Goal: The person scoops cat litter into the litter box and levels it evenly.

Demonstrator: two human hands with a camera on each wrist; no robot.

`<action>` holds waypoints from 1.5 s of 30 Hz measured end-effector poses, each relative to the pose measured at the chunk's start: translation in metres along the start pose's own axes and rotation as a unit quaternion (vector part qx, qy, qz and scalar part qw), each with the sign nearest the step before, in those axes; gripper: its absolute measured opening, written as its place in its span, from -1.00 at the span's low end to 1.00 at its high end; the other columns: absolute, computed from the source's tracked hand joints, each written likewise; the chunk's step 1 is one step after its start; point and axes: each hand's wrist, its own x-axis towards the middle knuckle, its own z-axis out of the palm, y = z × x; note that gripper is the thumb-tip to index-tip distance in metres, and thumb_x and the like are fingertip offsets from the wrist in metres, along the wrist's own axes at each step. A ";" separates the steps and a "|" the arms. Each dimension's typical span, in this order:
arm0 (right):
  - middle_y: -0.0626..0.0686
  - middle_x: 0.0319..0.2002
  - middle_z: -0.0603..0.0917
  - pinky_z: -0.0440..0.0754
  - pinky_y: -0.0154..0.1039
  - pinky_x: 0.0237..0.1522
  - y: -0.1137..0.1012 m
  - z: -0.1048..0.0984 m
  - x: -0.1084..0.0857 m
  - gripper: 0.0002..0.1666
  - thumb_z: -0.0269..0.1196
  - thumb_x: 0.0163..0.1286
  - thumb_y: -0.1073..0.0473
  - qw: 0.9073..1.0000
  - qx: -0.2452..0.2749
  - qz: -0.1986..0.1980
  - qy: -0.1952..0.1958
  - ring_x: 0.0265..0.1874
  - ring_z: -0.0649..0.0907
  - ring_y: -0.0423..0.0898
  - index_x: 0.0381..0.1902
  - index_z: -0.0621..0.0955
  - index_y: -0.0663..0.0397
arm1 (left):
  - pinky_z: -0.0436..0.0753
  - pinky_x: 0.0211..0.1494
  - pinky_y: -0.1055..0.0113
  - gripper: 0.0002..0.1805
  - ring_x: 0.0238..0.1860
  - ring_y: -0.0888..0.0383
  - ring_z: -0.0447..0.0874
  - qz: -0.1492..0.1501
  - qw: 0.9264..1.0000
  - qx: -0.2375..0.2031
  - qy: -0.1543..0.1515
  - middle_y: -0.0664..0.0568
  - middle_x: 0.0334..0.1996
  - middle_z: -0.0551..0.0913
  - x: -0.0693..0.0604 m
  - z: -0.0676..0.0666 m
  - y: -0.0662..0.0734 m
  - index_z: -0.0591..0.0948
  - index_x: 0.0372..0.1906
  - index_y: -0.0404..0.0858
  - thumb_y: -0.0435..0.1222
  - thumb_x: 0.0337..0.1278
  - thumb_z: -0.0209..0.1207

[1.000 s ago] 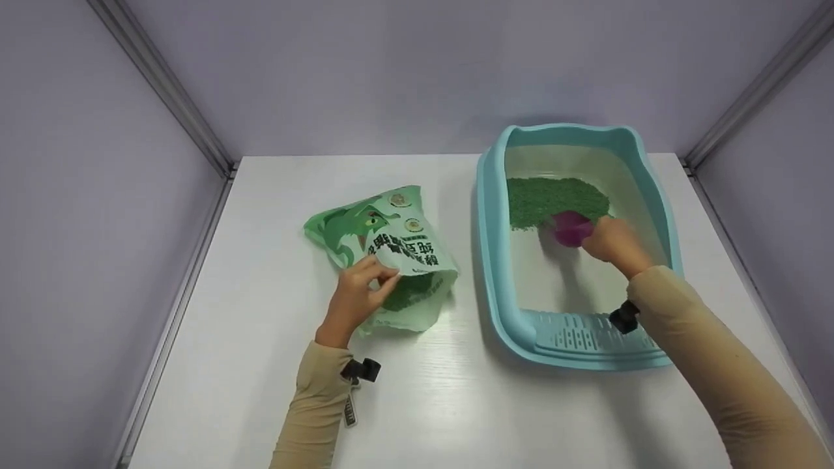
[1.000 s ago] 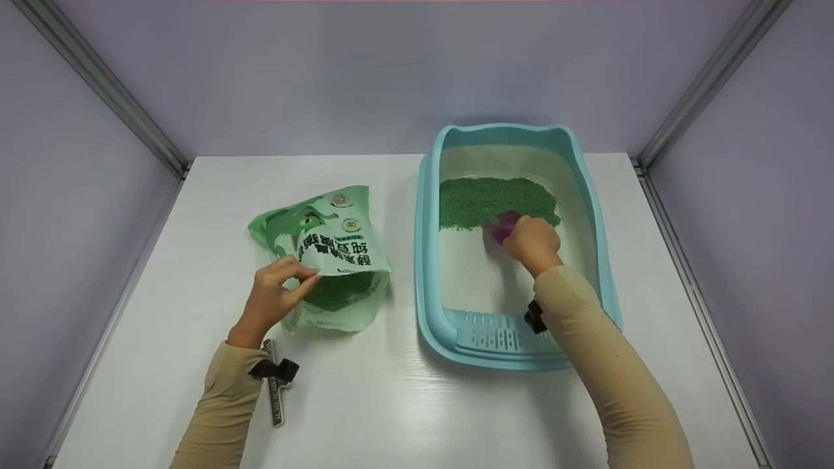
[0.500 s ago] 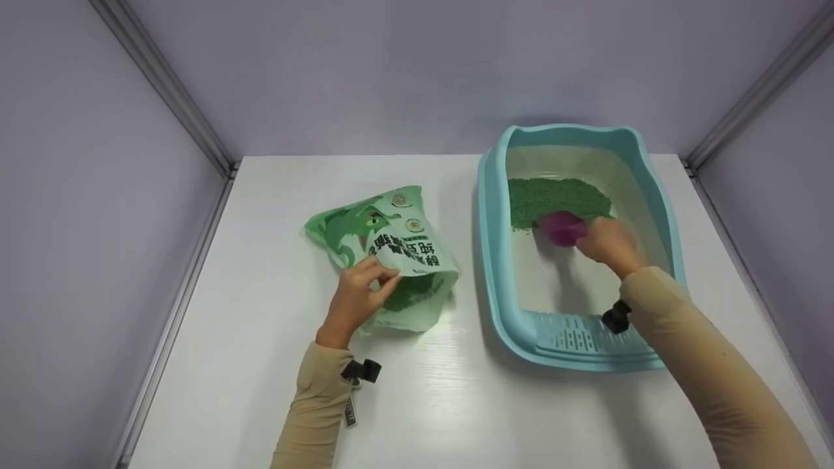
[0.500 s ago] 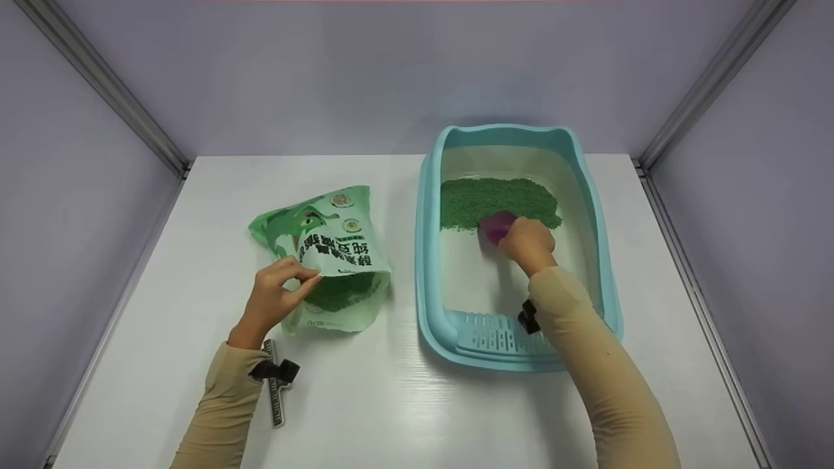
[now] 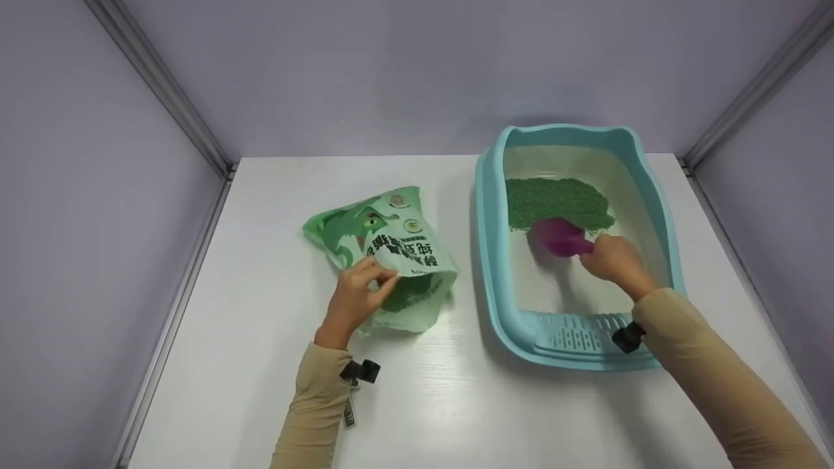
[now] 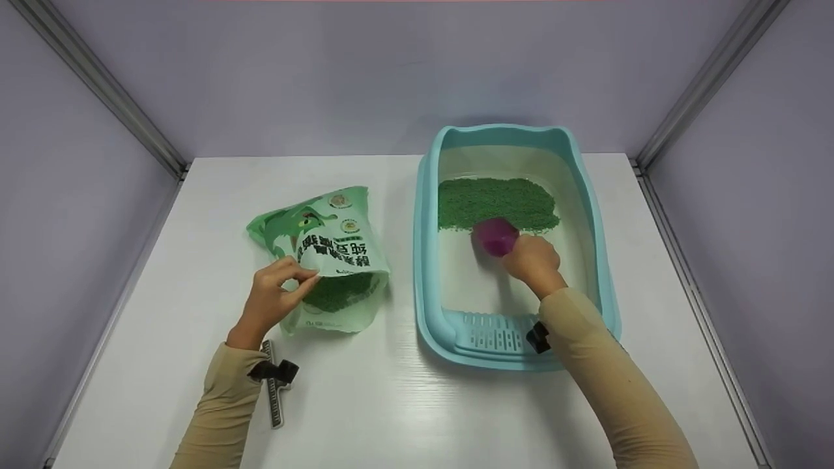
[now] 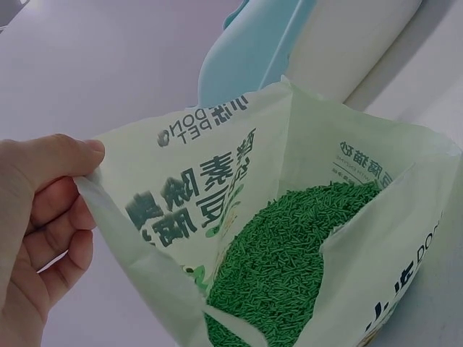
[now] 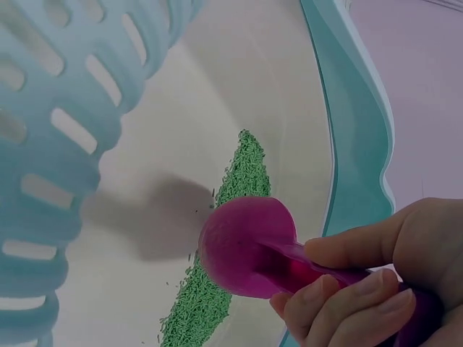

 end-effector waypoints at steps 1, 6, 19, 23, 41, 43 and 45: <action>0.03 -0.66 0.36 0.23 -0.26 -0.62 0.000 0.000 -0.001 -0.71 0.04 0.24 0.16 1.000 0.005 0.001 -0.002 -0.63 0.32 -0.06 -0.63 0.40 0.18 | 0.63 -0.49 0.26 -0.94 -0.51 0.13 0.61 0.000 1.000 0.000 0.000 -0.07 -0.56 0.57 0.000 0.000 0.000 0.73 -0.40 -0.36 -0.51 -0.05 0.35; -0.01 -0.70 0.40 0.28 -0.31 -0.66 0.007 0.003 -0.009 -0.67 0.02 0.31 0.13 0.998 0.056 0.008 -0.027 -0.69 0.37 -0.13 -0.60 0.43 0.21 | 0.61 -0.49 0.33 -0.98 -0.52 0.15 0.60 0.007 1.000 0.006 0.000 -0.05 -0.56 0.57 0.000 0.000 0.000 0.72 -0.42 -0.35 -0.48 -0.01 0.34; 0.00 -0.67 0.41 0.33 -0.32 -0.65 0.018 0.009 -0.025 -0.67 0.08 0.34 0.14 0.995 0.098 0.023 -0.022 -0.66 0.40 -0.14 -0.49 0.46 0.33 | 0.62 -0.48 0.31 -0.97 -0.51 0.13 0.60 0.005 1.000 0.005 -0.007 -0.06 -0.56 0.57 0.001 -0.002 0.001 0.72 -0.41 -0.35 -0.48 -0.02 0.34; 0.05 -0.63 0.43 0.33 -0.31 -0.62 0.019 0.011 -0.029 -0.65 0.10 0.32 0.14 0.995 0.095 0.018 -0.009 -0.62 0.41 -0.10 -0.43 0.49 0.40 | 0.63 -0.48 0.31 -0.96 -0.51 0.14 0.60 0.005 1.000 0.006 -0.006 -0.06 -0.56 0.57 0.002 -0.002 0.000 0.72 -0.41 -0.35 -0.49 -0.04 0.35; 0.09 -0.61 0.45 0.31 -0.30 -0.59 0.019 0.013 -0.039 -0.67 0.15 0.27 0.18 0.994 0.104 0.013 0.033 -0.60 0.42 -0.08 -0.37 0.51 0.46 | 0.69 -0.38 0.20 -0.92 -0.48 0.10 0.62 -0.028 0.993 -0.012 -0.113 -0.10 -0.53 0.61 0.019 -0.018 0.003 0.70 -0.46 -0.32 -0.40 0.08 0.31; 0.09 -0.60 0.45 0.31 -0.30 -0.59 0.019 0.012 -0.040 -0.67 0.15 0.28 0.18 0.994 0.106 0.012 0.034 -0.59 0.42 -0.08 -0.36 0.51 0.47 | 0.69 -0.36 0.19 -0.92 -0.47 0.09 0.63 -0.045 0.991 -0.015 -0.129 -0.10 -0.52 0.62 0.020 -0.020 0.004 0.71 -0.45 -0.32 -0.38 0.09 0.31; 0.10 -0.60 0.45 0.31 -0.30 -0.58 0.020 0.012 -0.041 -0.67 0.16 0.29 0.18 0.994 0.105 0.009 0.038 -0.59 0.42 -0.07 -0.36 0.51 0.47 | 0.70 -0.33 0.17 -0.91 -0.45 0.08 0.64 -0.060 0.988 -0.018 -0.140 -0.11 -0.51 0.62 0.021 -0.022 0.004 0.71 -0.44 -0.32 -0.37 0.10 0.30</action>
